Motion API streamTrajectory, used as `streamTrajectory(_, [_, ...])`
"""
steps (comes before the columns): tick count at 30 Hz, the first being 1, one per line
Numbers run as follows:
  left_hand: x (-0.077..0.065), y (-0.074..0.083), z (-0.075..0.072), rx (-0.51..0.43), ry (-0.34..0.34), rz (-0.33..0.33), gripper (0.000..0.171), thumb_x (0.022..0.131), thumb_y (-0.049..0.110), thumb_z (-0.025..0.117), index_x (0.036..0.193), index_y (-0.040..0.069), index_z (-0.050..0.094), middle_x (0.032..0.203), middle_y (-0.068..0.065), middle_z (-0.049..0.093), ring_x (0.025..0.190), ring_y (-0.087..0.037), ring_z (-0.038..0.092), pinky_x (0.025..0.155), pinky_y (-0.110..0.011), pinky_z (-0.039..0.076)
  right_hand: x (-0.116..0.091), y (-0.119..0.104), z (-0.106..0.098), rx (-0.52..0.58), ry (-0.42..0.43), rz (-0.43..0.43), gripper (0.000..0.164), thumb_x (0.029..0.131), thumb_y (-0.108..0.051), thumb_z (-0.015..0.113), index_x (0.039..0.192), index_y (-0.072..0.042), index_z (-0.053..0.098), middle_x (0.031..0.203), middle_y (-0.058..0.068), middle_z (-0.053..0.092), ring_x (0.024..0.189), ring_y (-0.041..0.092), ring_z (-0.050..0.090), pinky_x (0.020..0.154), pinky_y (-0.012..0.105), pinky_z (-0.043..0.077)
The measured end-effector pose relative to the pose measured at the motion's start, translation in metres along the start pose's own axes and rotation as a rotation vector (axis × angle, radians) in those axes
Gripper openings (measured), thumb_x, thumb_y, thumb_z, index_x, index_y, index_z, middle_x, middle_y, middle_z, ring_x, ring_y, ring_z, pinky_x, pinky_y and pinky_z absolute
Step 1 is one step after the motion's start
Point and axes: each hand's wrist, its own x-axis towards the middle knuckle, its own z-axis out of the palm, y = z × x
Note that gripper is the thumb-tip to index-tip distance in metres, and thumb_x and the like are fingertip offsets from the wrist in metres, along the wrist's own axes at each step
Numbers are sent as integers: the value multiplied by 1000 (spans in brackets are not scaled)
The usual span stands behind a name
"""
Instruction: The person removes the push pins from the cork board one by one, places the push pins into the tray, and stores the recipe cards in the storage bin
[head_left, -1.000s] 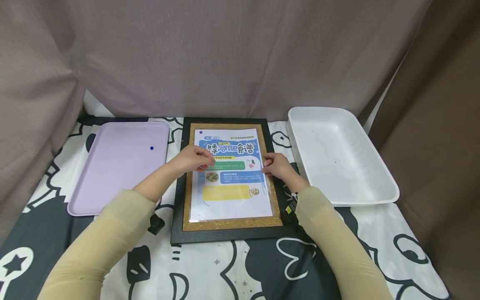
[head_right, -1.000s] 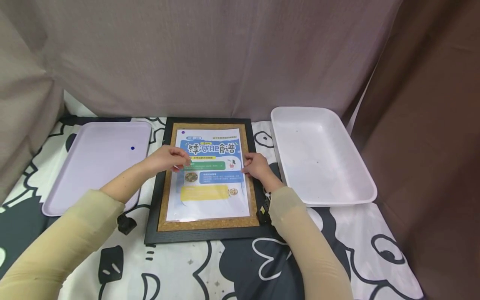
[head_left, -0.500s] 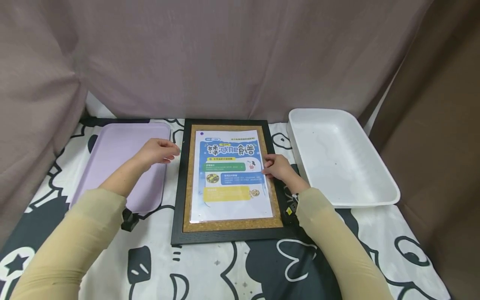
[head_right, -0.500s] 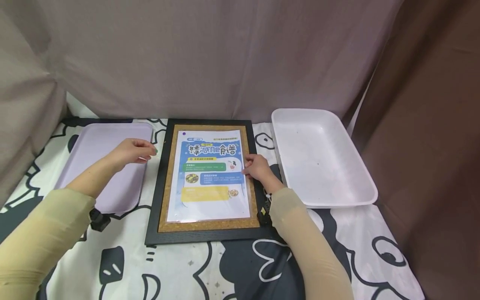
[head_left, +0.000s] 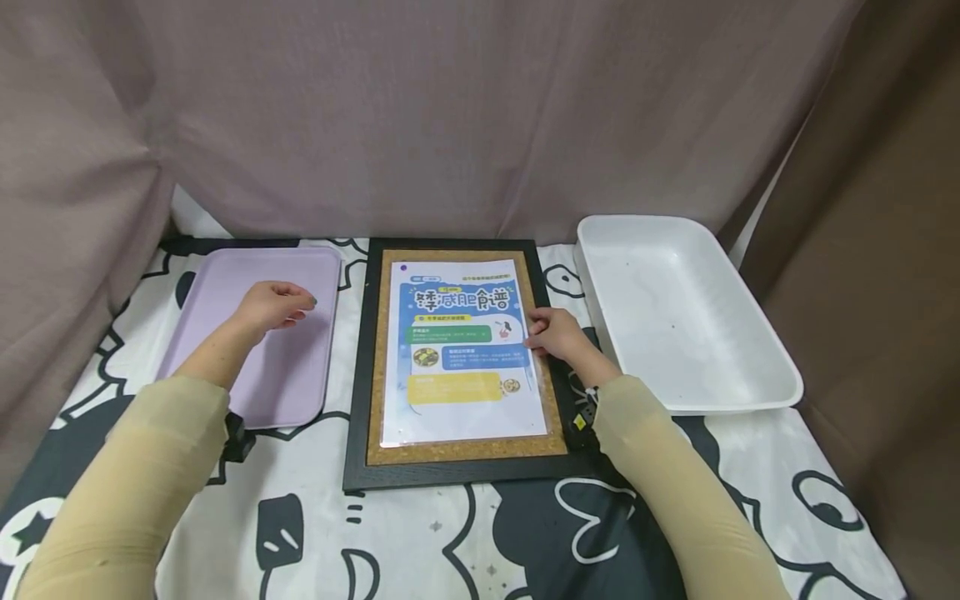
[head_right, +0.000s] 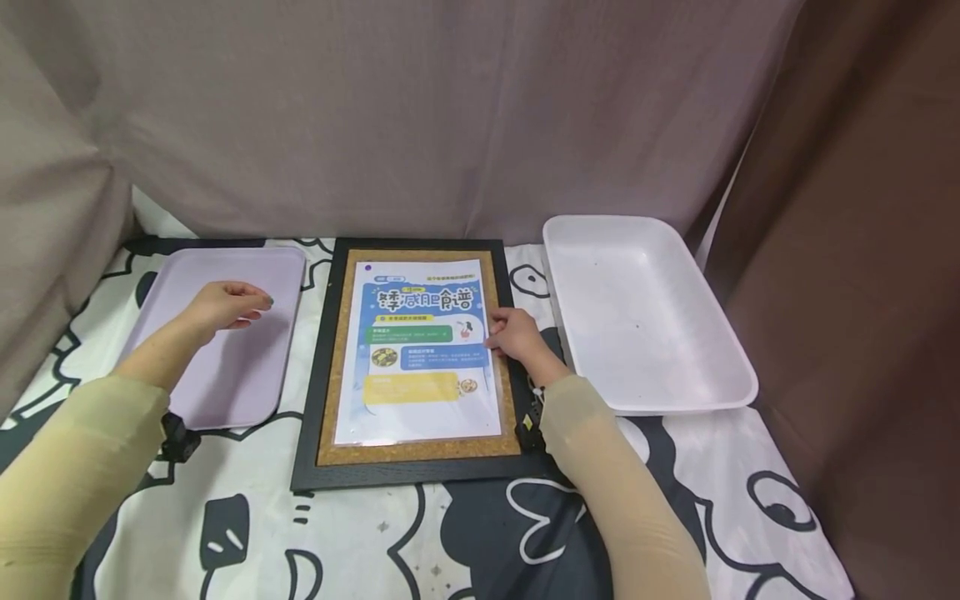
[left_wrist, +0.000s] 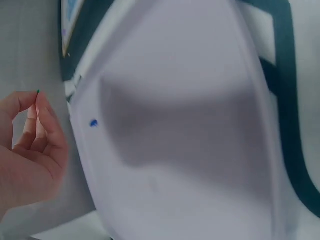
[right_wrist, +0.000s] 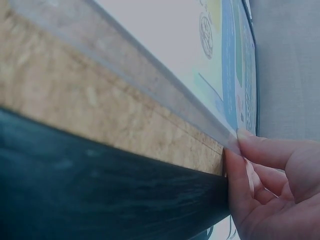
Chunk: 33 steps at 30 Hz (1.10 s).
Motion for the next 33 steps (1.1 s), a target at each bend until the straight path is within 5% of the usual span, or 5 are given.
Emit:
streamTrajectory(5, [5,-11,-3,-26,61,-19,24,87,15,58,101,-5,57,60,22,53,59,5,51,60,-11,47,0,2,-1,11,1,4,64,83,1,65,141,-1,37,86,5,48,67,10,55,59,17,51])
streamTrajectory(15, [16,-31,-6,133,101,-67,32,86,19,57,105,-7,59,51,20,51,52,2,47,55,-16,40,-2,-1,1,4,-3,9,63,84,0,65,141,-1,38,85,4,47,69,11,54,59,17,50])
streamTrajectory(33, [19,-33,3,282,170,-80,33,85,20,56,101,-8,62,54,14,52,64,-9,45,59,-22,37,-2,-2,0,6,-6,-4,63,84,0,65,140,-1,38,87,5,48,68,12,55,59,18,51])
